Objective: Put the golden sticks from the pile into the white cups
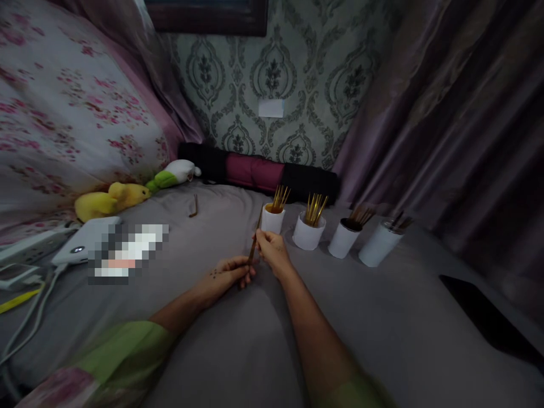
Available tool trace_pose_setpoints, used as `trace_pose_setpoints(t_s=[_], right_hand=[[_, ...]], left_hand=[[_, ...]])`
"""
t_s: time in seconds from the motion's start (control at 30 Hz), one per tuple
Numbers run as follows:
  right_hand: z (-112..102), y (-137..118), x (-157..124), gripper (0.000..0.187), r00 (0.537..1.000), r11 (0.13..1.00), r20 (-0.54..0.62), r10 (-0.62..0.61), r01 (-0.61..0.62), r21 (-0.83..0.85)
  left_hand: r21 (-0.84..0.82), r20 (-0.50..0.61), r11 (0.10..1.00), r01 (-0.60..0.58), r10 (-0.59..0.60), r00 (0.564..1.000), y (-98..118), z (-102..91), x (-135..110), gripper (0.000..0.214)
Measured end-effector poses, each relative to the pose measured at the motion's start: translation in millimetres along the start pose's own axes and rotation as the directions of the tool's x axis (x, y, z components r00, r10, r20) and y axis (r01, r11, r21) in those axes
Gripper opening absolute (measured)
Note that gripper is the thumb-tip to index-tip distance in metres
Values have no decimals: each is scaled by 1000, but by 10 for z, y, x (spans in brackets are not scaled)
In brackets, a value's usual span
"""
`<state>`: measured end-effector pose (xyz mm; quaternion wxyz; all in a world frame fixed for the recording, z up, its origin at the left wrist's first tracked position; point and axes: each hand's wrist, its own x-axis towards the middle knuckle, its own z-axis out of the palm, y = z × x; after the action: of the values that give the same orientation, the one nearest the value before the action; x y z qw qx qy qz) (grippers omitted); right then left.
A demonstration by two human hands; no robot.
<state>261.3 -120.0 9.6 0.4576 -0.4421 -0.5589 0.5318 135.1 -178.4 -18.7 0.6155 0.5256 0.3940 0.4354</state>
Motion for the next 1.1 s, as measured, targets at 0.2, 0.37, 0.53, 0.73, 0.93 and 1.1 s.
trace_pose_setpoints(t_s=[0.2,0.37,0.53,0.73,0.93,1.1], right_hand=[[6,-20,-14,30,1000,997,-24,-11,10,-76],[4,-19,-7,26,998,993,-27,-51,48,-112],[-13,-9,-4,26,996,990,-26,-84,80,-119],[-6,-57,-14,25,996,985,-33,-78,71,-160],[-20,-49,8,25,994,974,4,-108,107,-198],[-18,-40,23,24,989,966,3,-147,144,-216]], left_hand=[[18,17,1000,2,-2,1000,-38,-20,15,24],[-8,0,1000,19,-19,1000,-17,-16,7,25],[-62,-3,996,70,-70,998,12,-19,-1,25],[-123,8,987,106,-106,994,32,-40,-11,24],[-198,38,972,128,-123,992,22,-69,6,28],[-233,12,963,136,-137,991,52,-67,5,29]])
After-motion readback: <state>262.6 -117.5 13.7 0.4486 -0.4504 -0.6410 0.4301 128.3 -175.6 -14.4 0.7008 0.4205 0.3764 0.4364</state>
